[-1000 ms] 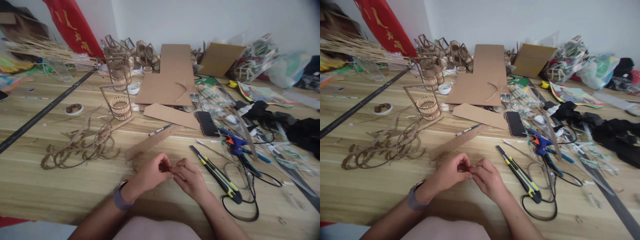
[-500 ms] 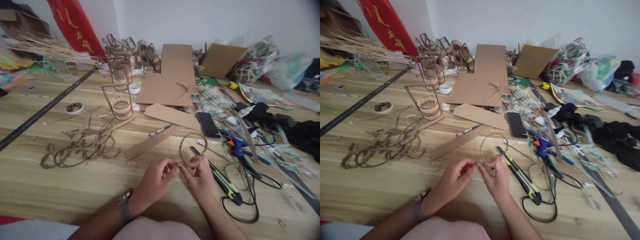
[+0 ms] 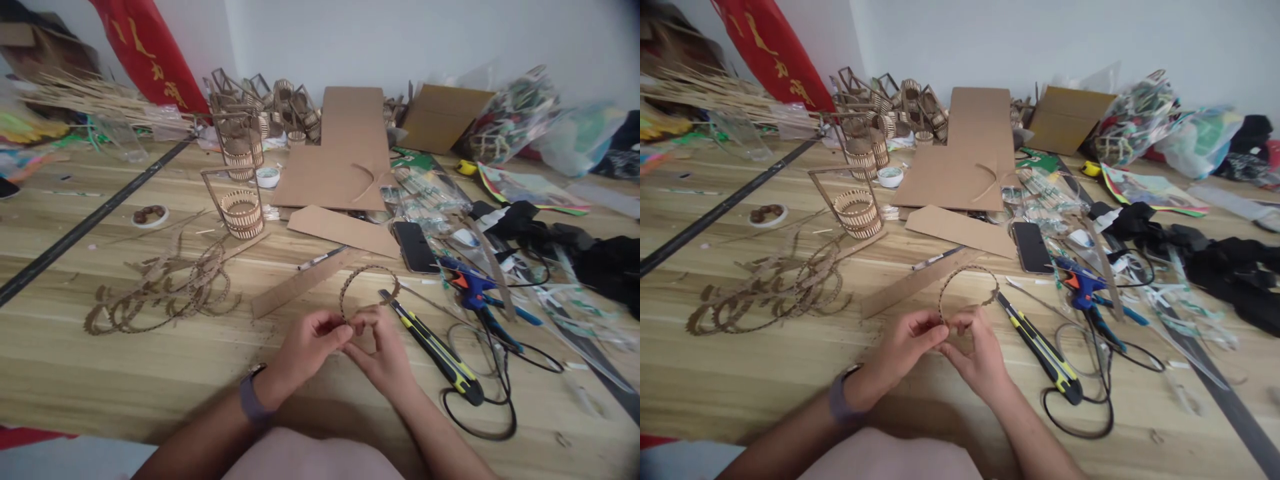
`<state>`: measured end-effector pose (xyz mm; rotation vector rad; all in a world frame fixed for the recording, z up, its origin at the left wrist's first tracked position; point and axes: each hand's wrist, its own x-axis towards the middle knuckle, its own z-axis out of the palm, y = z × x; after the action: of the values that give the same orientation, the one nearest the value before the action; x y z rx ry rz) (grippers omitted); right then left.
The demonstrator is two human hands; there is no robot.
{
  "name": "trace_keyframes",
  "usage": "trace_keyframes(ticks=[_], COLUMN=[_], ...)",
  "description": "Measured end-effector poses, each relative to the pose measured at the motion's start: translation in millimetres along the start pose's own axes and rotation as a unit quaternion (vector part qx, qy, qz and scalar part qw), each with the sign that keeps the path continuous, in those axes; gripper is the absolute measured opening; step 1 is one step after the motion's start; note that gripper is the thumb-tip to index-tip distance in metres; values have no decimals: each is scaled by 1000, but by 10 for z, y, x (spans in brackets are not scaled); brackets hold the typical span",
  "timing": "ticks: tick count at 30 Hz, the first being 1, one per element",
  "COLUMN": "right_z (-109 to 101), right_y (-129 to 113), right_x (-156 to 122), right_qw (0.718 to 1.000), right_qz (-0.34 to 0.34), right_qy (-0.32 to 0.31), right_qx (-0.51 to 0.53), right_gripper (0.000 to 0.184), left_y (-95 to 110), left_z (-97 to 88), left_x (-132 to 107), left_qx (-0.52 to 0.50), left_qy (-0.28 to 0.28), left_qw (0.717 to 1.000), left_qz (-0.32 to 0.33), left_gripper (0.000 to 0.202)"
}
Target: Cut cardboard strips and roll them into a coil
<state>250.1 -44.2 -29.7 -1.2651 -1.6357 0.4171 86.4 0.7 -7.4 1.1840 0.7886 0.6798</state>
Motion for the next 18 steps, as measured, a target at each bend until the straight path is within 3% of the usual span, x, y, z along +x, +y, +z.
trace_keyframes(ticks=[1, 3, 5, 6, 8, 13, 18], right_z=[-19, -54, -74, -77, -71, -48, -47], right_y=[13, 34, 43, 42, 32, -22, -55], right_x=[9, 17, 19, 21, 32, 82, 82], right_qw=[995, 944, 888, 877, 875, 883, 891], right_qz=[51, 172, 250, 267, 270, 249, 237], right_qy=[-37, -98, -113, -108, -90, -42, -37], right_qx=[79, 262, 369, 386, 392, 396, 385], right_gripper=[38, 59, 52, 42, 28, 30, 26], left_y=[2, -1, -9, -12, -15, -9, 42], left_z=[-22, -51, -54, -49, -36, -43, -62], left_x=[9, 24, 31, 33, 35, 51, 23], left_qx=[-5, -9, -6, -4, -2, -6, 40], left_qy=[-7, -31, -64, -77, -81, -44, -67], left_qw=[1000, 999, 998, 997, 996, 998, 997], left_qz=[-1, -5, -13, -17, -26, -41, -17], left_gripper=[27, 30, 32, 33, 32, 27, 25])
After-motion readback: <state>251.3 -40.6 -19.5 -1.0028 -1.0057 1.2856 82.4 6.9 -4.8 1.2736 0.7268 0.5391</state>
